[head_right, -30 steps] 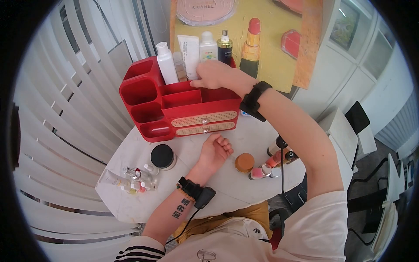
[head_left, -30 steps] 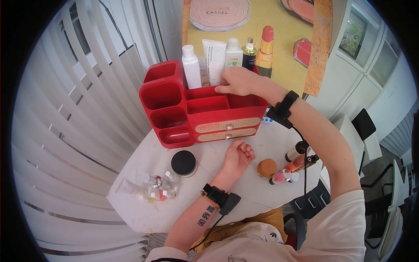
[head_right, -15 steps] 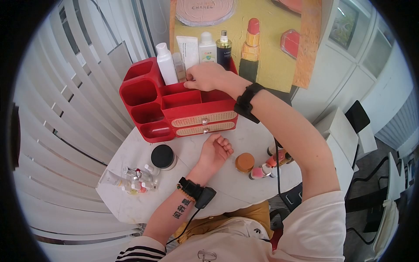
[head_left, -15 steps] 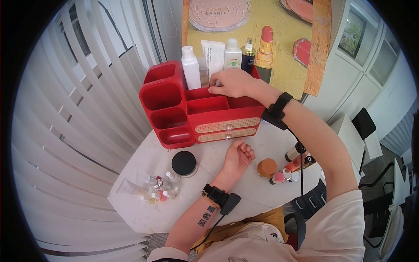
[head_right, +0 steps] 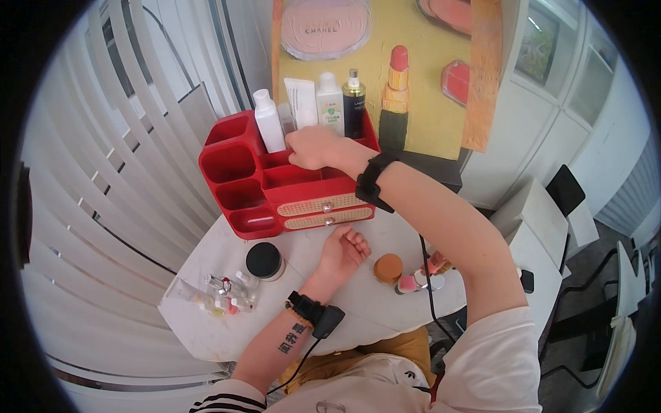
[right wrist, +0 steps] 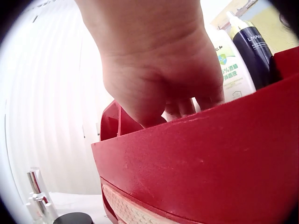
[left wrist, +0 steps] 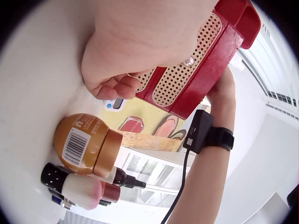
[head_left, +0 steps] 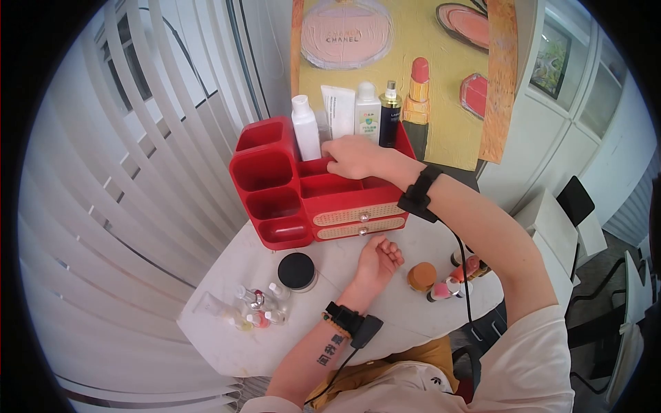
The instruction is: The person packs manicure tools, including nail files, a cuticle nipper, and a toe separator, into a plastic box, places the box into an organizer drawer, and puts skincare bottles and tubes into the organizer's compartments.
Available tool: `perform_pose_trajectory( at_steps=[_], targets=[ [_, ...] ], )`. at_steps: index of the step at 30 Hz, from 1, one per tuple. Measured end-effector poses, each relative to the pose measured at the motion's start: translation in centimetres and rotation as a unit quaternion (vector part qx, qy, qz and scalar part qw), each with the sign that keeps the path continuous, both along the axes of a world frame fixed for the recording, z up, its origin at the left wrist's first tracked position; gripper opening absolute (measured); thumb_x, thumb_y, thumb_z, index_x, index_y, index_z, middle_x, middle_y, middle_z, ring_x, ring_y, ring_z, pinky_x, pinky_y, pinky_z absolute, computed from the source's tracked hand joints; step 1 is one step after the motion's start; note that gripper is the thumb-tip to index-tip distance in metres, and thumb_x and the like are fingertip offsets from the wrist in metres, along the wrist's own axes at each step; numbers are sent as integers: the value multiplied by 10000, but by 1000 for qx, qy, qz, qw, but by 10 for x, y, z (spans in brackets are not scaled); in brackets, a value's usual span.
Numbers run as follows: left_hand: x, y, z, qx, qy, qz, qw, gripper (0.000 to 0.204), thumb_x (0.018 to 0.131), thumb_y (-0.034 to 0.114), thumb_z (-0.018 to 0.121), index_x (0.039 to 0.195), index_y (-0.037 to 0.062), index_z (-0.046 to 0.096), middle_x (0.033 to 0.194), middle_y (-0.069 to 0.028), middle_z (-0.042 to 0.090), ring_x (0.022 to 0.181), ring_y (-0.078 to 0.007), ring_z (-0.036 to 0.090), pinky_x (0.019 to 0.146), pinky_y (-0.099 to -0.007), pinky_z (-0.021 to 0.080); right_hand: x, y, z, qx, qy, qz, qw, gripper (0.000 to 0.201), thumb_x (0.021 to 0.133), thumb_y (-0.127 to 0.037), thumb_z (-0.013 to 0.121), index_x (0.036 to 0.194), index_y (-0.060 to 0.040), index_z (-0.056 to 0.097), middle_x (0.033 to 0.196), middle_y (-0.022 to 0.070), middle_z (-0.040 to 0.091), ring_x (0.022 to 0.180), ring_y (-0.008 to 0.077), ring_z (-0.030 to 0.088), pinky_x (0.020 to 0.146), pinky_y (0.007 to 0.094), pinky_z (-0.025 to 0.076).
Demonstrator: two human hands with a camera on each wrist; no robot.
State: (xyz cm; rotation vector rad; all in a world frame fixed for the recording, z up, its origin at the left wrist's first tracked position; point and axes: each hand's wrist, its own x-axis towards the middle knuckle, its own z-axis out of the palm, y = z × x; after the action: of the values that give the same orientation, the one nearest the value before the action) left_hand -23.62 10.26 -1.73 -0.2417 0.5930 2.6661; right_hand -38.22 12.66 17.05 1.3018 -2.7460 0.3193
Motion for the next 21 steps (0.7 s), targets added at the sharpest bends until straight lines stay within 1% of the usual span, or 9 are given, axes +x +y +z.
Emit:
perform_pose_trajectory(
  at_steps=[3,5,7,8,11,14,15,17,21],
  targets=[
    [1,0,1,-2,-2,1,1000,292,989,219,508,731,129,405,717,-32,481,716,-193,500,751,-354,464,3,-4,0,26,16,-27,999,309,887,-264,584,1046,-18,683,1016,232,710,1005,403,676,872,485,532],
    [1,1,0,-2,-2,2,1000,293,991,219,506,730,129,406,717,-32,483,716,-192,502,752,-354,465,3,-4,-3,19,18,-31,999,308,901,-258,566,1030,-3,678,996,236,711,989,413,679,867,497,532],
    [-1,0,-4,2,5,-2,1000,319,992,242,512,712,132,408,718,-32,510,723,-197,542,733,-344,469,4,-4,-7,9,22,-31,999,300,907,-253,557,1019,0,675,989,236,712,981,414,680,865,501,532],
    [-1,0,-4,2,8,-1,1000,319,992,242,512,712,132,408,718,-32,510,723,-197,542,733,-344,469,4,-4,-8,-1,26,-31,999,294,914,-247,549,1007,3,673,982,236,713,974,416,681,863,505,531],
    [-2,0,-3,3,3,-7,1000,317,992,239,511,712,132,408,719,-34,507,721,-198,539,738,-345,467,8,-2,-13,-28,44,-19,998,279,926,-234,535,980,7,666,968,236,712,958,420,680,856,516,529],
    [0,1,-1,5,-6,-1,1000,286,988,208,505,731,127,411,713,-32,481,716,-191,502,750,-352,463,9,-2,-14,-33,38,-10,999,247,930,-215,537,981,6,634,963,243,691,959,429,656,855,518,517],
    [1,1,-1,4,-3,-1,1000,287,988,210,506,731,127,410,713,-31,480,717,-191,501,753,-351,462,9,-3,-15,-31,38,-9,999,247,930,-215,537,981,6,634,963,243,691,959,429,656,855,518,517],
    [2,1,1,3,-3,0,1000,288,988,212,507,732,127,409,713,-31,480,718,-190,501,756,-350,461,7,-3,-21,-67,64,8,996,273,936,-232,530,965,7,658,977,230,704,956,417,675,850,517,528],
    [2,0,1,2,1,0,1000,288,986,216,512,732,130,406,714,-29,480,720,-189,498,762,-352,459,5,-3,-24,-81,82,16,993,287,935,-238,537,948,17,668,991,229,700,964,413,672,853,508,531]
  ],
)
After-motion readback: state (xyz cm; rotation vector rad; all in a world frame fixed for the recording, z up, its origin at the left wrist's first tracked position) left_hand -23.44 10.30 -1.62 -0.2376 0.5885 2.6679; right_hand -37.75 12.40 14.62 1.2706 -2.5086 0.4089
